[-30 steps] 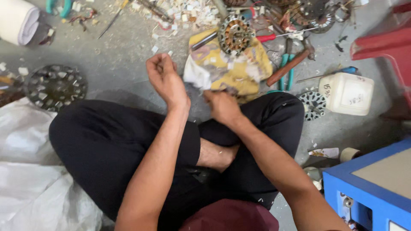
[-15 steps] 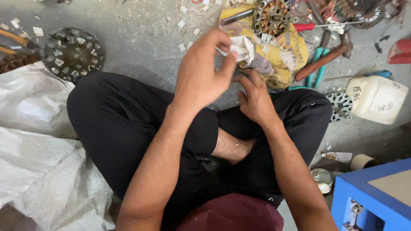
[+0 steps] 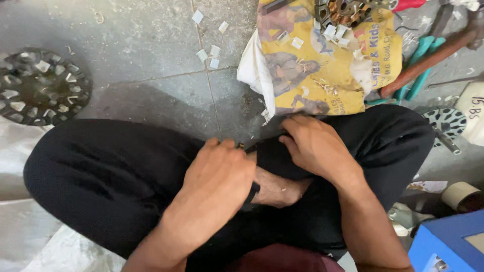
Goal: The person uses a screwdriver and a hammer to remove and install components on a metal fan stator, then handles and sorts small copper pieces.
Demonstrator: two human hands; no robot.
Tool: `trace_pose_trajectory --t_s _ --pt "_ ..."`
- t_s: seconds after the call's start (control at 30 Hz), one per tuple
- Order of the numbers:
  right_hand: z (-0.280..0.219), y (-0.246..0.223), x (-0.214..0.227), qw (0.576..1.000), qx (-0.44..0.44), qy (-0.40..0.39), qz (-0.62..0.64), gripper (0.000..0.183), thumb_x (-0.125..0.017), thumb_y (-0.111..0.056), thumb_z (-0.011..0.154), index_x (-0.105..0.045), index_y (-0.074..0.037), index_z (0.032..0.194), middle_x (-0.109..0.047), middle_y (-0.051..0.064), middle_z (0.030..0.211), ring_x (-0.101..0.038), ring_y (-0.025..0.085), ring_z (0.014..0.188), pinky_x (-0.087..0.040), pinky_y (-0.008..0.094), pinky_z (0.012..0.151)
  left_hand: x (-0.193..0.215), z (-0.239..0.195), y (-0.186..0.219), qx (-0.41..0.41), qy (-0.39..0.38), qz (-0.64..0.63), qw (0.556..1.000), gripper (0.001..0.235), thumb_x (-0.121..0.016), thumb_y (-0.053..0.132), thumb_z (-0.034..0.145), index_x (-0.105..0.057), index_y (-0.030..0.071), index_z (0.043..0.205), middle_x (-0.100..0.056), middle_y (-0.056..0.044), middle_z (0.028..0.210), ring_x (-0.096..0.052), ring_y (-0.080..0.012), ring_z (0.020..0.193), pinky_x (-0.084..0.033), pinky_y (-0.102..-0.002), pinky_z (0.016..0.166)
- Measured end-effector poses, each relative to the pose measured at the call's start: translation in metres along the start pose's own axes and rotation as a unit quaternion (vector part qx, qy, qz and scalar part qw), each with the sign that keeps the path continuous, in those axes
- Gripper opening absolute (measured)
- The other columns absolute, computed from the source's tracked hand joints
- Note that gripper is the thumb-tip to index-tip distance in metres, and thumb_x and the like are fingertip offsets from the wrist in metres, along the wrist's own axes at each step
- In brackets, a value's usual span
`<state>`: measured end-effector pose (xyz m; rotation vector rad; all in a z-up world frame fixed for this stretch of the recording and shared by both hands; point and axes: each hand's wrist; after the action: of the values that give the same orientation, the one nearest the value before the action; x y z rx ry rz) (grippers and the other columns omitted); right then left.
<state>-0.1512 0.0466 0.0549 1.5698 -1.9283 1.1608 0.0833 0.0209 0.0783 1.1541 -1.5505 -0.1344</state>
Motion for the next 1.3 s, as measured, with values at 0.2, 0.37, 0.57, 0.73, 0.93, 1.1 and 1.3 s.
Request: trace_pose_trajectory --t_s 0.2,0.37,0.57,0.73,0.93,1.1,1.3 --pt "0.014 -0.007 -0.003 0.99 0.112 -0.011 -0.081 0.036 -0.077 -0.039 0.074 -0.078 -0.006 0.088 -0.067 0.017 0.1 -0.06 0.037 0.098 -0.047 0.047 0.085 0.012 0.003 0.0 -0.043 -0.059 -0.077 0.994 0.017 -0.065 0.016 0.076 -0.076 0.006 0.068 -0.072 -0.012 0.078 -0.066 -0.0285 0.086 -0.047 -0.044 0.081" --pt "0.015 -0.011 0.006 0.987 0.132 -0.079 -0.035 0.027 -0.076 -0.026 0.074 -0.079 -0.009 0.093 -0.065 0.012 0.096 -0.058 0.033 0.095 -0.046 0.046 0.081 0.012 0.006 -0.005 -0.055 -0.12 -0.105 0.986 0.019 -0.065 0.015 0.074 -0.074 0.001 0.083 -0.07 -0.016 0.096 -0.062 -0.0341 0.101 -0.044 -0.046 0.088" --pt "0.006 -0.012 0.009 0.987 0.145 -0.076 0.004 0.01 -0.074 -0.013 0.071 -0.072 -0.006 0.078 -0.063 0.01 0.091 -0.058 0.031 0.091 -0.048 0.042 0.079 -0.017 0.015 0.019 -0.041 -0.031 0.052 0.997 0.054 -0.058 0.023 0.081 -0.06 -0.006 0.127 -0.051 -0.029 0.146 -0.051 -0.0455 0.128 -0.036 -0.057 0.103" --pt "-0.003 -0.008 -0.009 0.993 0.103 -0.066 -0.001 0.011 -0.069 -0.014 0.08 -0.07 -0.003 0.077 -0.065 0.013 0.088 -0.063 0.035 0.089 -0.053 0.045 0.08 -0.033 0.02 0.062 -0.054 -0.182 0.162 0.968 0.061 -0.052 0.028 0.09 -0.046 -0.008 0.139 -0.041 -0.033 0.153 -0.043 -0.0543 0.136 -0.028 -0.075 0.106" --pt "0.009 -0.023 -0.044 0.996 -0.037 -0.007 -0.083 0.042 -0.079 -0.042 0.081 -0.076 0.0 0.078 -0.07 0.021 0.093 -0.069 0.041 0.085 -0.056 0.05 0.074 -0.033 0.022 0.082 -0.074 -0.252 0.198 0.945 0.053 -0.055 0.024 0.094 -0.057 -0.007 0.137 -0.056 -0.035 0.135 -0.047 -0.0555 0.132 -0.03 -0.078 0.104" --pt "0.018 -0.022 -0.06 0.989 -0.076 -0.06 -0.112 0.036 -0.081 -0.039 0.078 -0.078 -0.004 0.086 -0.073 0.022 0.094 -0.073 0.041 0.087 -0.058 0.051 0.075 -0.038 0.021 0.073 -0.076 -0.177 0.102 0.976 0.03 -0.068 0.027 0.083 -0.077 0.008 0.104 -0.072 -0.023 0.11 -0.064 -0.0439 0.111 -0.043 -0.068 0.098" --pt "0.025 -0.011 -0.094 0.991 -0.066 0.01 -0.114 0.016 -0.072 -0.02 0.085 -0.079 -0.007 0.091 -0.075 0.021 0.099 -0.074 0.041 0.092 -0.06 0.053 0.075 -0.016 0.012 0.042 -0.086 -0.055 -0.044 0.994 0.034 -0.077 0.034 0.074 -0.075 0.0 0.074 -0.07 -0.025 0.078 -0.07 -0.0443 0.073 -0.055 -0.054 0.068"
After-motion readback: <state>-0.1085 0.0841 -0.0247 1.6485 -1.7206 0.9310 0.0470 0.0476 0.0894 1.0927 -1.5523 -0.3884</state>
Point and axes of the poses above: each hand's wrist, its own z-axis towards the middle knuckle, its own x-axis out of the back of the hand, y = z × x
